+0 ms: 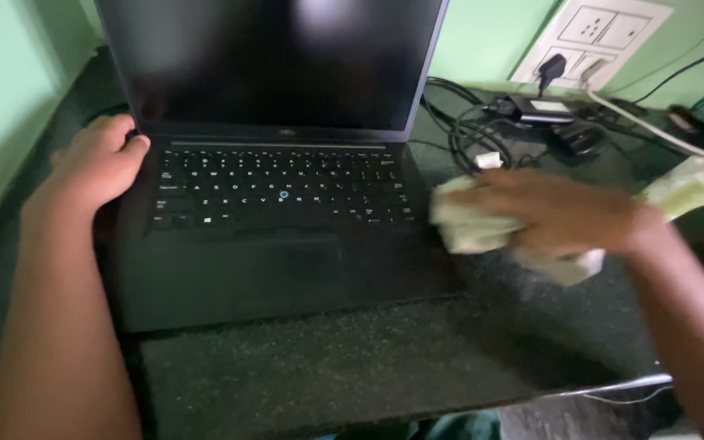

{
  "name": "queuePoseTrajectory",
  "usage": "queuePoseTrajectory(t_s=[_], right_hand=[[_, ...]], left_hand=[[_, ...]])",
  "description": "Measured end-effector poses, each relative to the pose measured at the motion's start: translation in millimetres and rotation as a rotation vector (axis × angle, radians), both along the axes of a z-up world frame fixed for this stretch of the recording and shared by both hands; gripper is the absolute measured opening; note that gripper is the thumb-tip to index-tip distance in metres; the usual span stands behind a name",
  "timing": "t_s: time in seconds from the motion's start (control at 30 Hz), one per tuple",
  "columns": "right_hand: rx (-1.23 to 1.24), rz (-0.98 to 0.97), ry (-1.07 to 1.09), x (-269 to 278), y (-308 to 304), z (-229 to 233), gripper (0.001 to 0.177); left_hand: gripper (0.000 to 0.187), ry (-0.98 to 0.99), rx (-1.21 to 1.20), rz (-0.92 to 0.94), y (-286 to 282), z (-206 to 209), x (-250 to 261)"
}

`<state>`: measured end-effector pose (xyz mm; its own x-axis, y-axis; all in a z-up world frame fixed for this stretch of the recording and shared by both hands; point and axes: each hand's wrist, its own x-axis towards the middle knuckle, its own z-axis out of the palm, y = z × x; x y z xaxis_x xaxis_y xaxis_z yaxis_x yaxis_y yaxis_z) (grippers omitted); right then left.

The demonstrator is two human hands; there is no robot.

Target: The person cleans a laptop and a computer mouse using a cloth and a cotton swab. They wipe the laptop screen, keyboard, and touchpad, then use the swab to clean between the keys. Finally, they clean the mouse with the swab.

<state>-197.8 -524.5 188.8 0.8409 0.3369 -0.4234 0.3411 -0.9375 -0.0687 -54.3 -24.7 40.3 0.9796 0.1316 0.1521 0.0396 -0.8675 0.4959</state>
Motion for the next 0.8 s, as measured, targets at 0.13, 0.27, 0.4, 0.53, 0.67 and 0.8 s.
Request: queuePoseTrajectory(t_s=[0.13,0.27,0.4,0.53,0.67,0.8], right_hand=[[-0.116,-0.343,0.09,20.2,-55.5,-5.7,0.087],[0.084,-0.287,-0.064,59.3,-100.0,-22.6,0.063],[0.019,0.072,-0.458,152.9,-135.7,-57.7,0.052],[-0.025,-0.093,-0.301,192.7,-128.7,-86.2,0.047],[-0.192,0.012,-0.42,182.3,-88.1,-71.2,0.045],[0.049,0.068,-0.489,135.9,0.5,-40.1,0.032]], left_hand=[[0.044,0.002,-0.027,0.01,0.1,1.0,-3.4],[0.043,-0.045,0.016,-0.037,2.8,-3.0,-1.7],[0.03,-0.164,0.233,-0.082,6.5,6.1,-6.4],[0.018,-0.494,0.258,-0.026,-1.9,24.5,-16.8],[0.016,-0.671,0.124,-0.171,-16.1,36.4,-23.4],[0.016,-0.594,0.146,-0.293,-41.6,42.4,-26.1]])
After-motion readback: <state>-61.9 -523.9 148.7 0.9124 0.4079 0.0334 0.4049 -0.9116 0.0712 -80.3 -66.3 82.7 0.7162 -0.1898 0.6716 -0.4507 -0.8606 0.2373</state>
